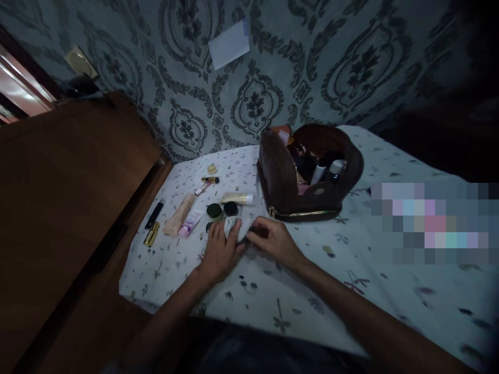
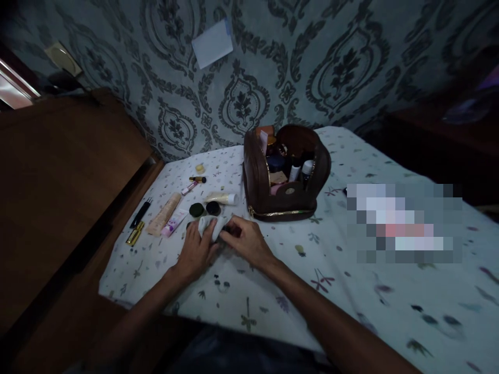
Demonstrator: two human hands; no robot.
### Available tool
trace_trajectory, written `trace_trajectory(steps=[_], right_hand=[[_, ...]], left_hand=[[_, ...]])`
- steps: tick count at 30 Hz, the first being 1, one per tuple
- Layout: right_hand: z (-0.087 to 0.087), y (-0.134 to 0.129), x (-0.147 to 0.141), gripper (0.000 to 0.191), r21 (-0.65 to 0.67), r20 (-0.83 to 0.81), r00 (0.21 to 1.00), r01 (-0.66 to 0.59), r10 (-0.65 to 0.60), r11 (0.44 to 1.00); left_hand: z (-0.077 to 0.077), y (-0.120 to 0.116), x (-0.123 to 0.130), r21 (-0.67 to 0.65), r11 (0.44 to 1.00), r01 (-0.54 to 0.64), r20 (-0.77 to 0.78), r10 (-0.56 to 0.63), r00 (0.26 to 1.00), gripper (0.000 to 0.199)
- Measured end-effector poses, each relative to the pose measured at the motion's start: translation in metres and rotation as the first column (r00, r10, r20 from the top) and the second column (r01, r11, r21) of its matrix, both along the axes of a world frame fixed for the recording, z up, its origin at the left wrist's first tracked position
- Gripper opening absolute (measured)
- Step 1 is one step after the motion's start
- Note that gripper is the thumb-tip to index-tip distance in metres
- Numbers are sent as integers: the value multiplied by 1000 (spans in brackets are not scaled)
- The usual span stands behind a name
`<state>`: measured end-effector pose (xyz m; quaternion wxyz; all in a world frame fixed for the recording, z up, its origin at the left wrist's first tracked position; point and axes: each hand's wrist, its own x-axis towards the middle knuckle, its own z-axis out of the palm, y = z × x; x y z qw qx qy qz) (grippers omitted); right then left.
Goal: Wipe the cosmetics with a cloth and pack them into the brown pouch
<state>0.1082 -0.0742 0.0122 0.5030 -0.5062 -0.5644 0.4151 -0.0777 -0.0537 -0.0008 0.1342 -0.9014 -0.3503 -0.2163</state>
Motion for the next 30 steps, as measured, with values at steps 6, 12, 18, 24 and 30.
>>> trace_trajectory(steps=[6,12,18,24,30], right_hand=[[-3,1,0,33,-106,-94,996,-18,8,994],[2,2,5,35,-117,-174,983,-82,61,990],[0,4,6,35,-75,-168,980,-116,102,990],[-1,4,5,23,42,34,999,3,-4,999],[-6,6,3,22,108,2,999,43,-43,993]], left_hand=[[2,24,-26,-170,980,-104,-74,93,993,58],[4,35,-48,-242,938,-247,-95,230,968,55],[12,36,-55,-177,921,-348,-182,317,931,36],[21,26,-46,-86,930,-358,-43,356,933,31],[14,9,-1,19,998,53,-20,-53,998,39]])
